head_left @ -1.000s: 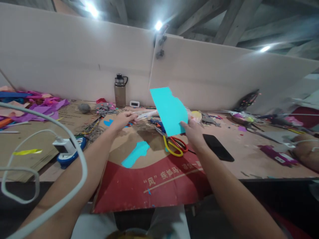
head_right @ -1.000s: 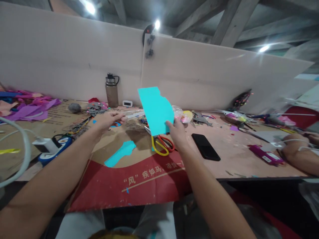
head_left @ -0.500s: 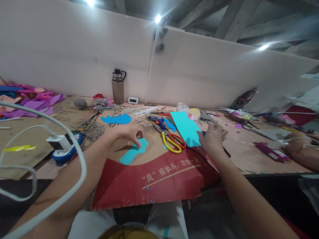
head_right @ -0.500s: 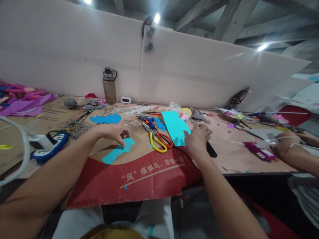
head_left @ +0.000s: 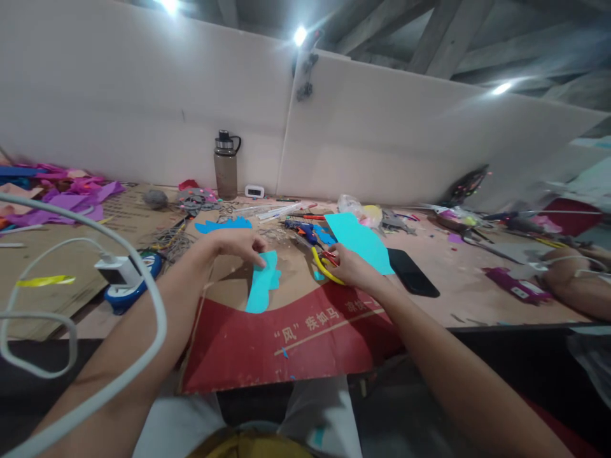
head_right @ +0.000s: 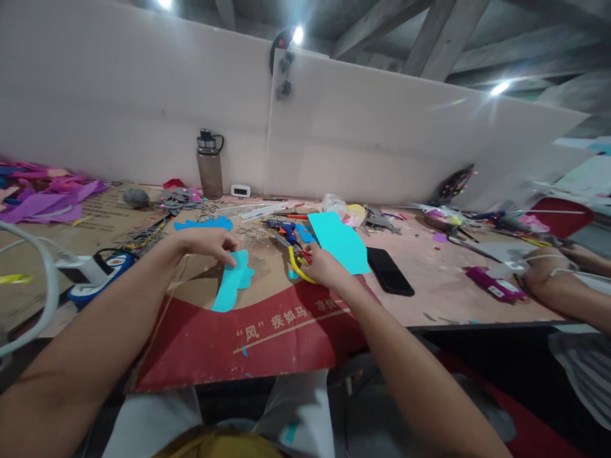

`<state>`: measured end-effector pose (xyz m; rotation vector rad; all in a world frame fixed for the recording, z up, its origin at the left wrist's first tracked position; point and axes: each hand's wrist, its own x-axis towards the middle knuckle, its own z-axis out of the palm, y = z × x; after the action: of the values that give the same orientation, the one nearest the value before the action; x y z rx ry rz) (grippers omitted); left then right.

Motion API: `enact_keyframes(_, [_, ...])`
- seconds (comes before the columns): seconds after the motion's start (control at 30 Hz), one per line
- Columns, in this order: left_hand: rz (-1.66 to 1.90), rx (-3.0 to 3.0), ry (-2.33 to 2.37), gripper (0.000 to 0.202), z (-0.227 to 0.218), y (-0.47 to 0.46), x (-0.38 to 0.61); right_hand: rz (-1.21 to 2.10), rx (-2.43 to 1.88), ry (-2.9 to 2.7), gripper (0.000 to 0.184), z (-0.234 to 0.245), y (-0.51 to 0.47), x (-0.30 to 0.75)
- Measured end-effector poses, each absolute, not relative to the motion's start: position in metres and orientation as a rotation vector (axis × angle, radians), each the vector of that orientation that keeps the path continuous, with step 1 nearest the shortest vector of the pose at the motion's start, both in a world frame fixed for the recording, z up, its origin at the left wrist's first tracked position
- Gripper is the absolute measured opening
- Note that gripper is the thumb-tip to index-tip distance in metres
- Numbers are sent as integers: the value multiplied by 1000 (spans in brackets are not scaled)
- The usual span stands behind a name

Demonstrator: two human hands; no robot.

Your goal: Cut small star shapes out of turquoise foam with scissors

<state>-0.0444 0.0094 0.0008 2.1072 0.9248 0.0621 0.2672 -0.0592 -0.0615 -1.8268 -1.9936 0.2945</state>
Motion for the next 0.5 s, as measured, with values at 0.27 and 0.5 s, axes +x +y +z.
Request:
enact_keyframes(0.27, [530,1589,1085,16,8,15,-67,504,-1550,-1744,54,-49,-57,280])
enact_keyframes(0.5, [865,1388,1296,22,-1,31,-67,835,-1109,-1493,45,-57,-32,223])
